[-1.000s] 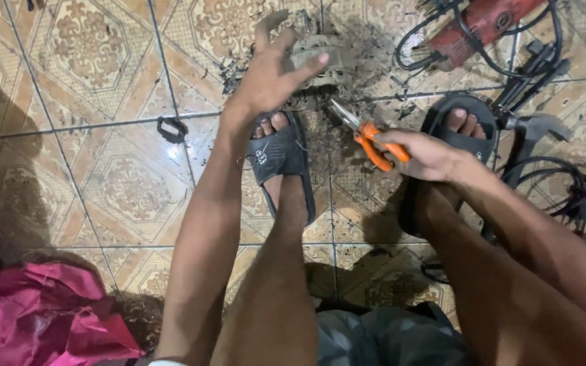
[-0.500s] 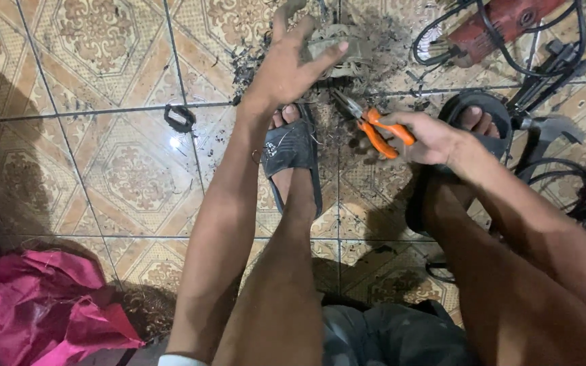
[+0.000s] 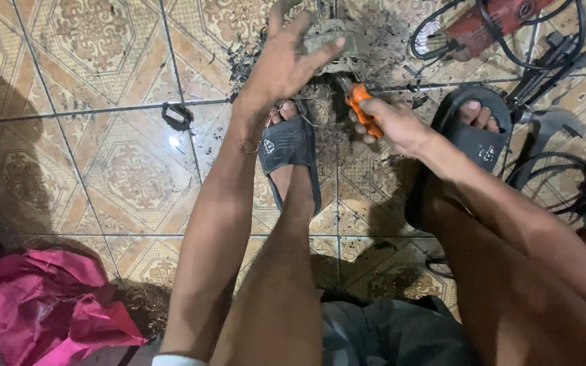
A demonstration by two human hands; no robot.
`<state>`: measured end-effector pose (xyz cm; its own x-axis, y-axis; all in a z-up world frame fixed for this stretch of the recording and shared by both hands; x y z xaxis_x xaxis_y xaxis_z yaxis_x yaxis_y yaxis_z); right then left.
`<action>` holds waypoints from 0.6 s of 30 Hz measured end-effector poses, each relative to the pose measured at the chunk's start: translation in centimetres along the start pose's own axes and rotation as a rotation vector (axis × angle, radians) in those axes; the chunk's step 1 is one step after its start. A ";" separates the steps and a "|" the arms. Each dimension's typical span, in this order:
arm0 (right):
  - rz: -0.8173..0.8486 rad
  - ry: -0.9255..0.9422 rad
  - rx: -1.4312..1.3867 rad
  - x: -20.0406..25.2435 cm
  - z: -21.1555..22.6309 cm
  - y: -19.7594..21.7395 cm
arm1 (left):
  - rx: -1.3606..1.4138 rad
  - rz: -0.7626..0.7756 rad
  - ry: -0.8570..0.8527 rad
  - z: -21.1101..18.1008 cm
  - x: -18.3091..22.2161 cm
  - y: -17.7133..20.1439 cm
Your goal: Disassembling an electric motor stator by extracting copper windings using pliers.
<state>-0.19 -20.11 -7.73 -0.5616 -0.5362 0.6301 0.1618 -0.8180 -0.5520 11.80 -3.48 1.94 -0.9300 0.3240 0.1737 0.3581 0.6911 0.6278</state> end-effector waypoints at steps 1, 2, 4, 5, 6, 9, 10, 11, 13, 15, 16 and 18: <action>-0.051 0.044 0.240 0.1 1.1 -0.4 | 0.014 -0.010 -0.018 -0.1 0.1 0.0; -0.103 0.086 0.481 0.3 2.3 -0.8 | 0.028 -0.020 -0.037 -0.1 0.1 0.1; -0.124 0.094 0.720 1.2 2.6 -1.7 | 0.029 -0.023 -0.050 -0.3 0.2 0.0; -0.139 0.105 0.967 1.5 3.1 -2.2 | 0.027 -0.036 -0.063 -0.4 0.0 0.2; -0.146 0.109 0.968 1.5 2.7 -1.6 | 0.028 -0.037 -0.070 -0.7 -0.3 0.3; 0.064 0.463 1.203 2.4 2.4 -4.2 | 0.045 -0.059 -0.101 -1.2 0.3 0.7; 0.049 0.452 1.226 2.7 2.0 -4.1 | 0.035 -0.068 -0.090 -1.2 0.4 0.9; 0.027 0.447 1.252 2.9 2.0 -3.8 | 0.023 -0.078 -0.089 -1.3 0.2 1.1; 0.029 0.380 1.238 3.8 1.3 -3.0 | 0.036 -0.080 -0.122 -1.7 0.3 1.1; 0.034 0.309 1.219 4.4 0.4 -2.3 | 0.050 -0.079 -0.149 -2.0 0.6 1.1; 0.033 0.291 1.205 4.7 -0.2 -2.0 | 0.052 -0.081 -0.140 -2.0 0.7 1.0; 0.035 0.281 1.194 4.7 0.1 -1.9 | 0.048 -0.090 -0.134 -2.0 0.2 1.3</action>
<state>-3.11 -21.11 -3.66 -0.6737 -0.6188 0.4040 0.7390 -0.5603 0.3740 11.87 -3.81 4.29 -0.9402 0.3405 0.0132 0.2802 0.7506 0.5984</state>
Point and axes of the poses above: each hand's wrist, its own x-axis away from the middle knuckle, its own y-axis out of the back of the hand, z = x × y, the point moved 9 cm from there along -x, towards the middle knuckle, and after that the axes turned 4 degrees about x, right-handed, at the moved point
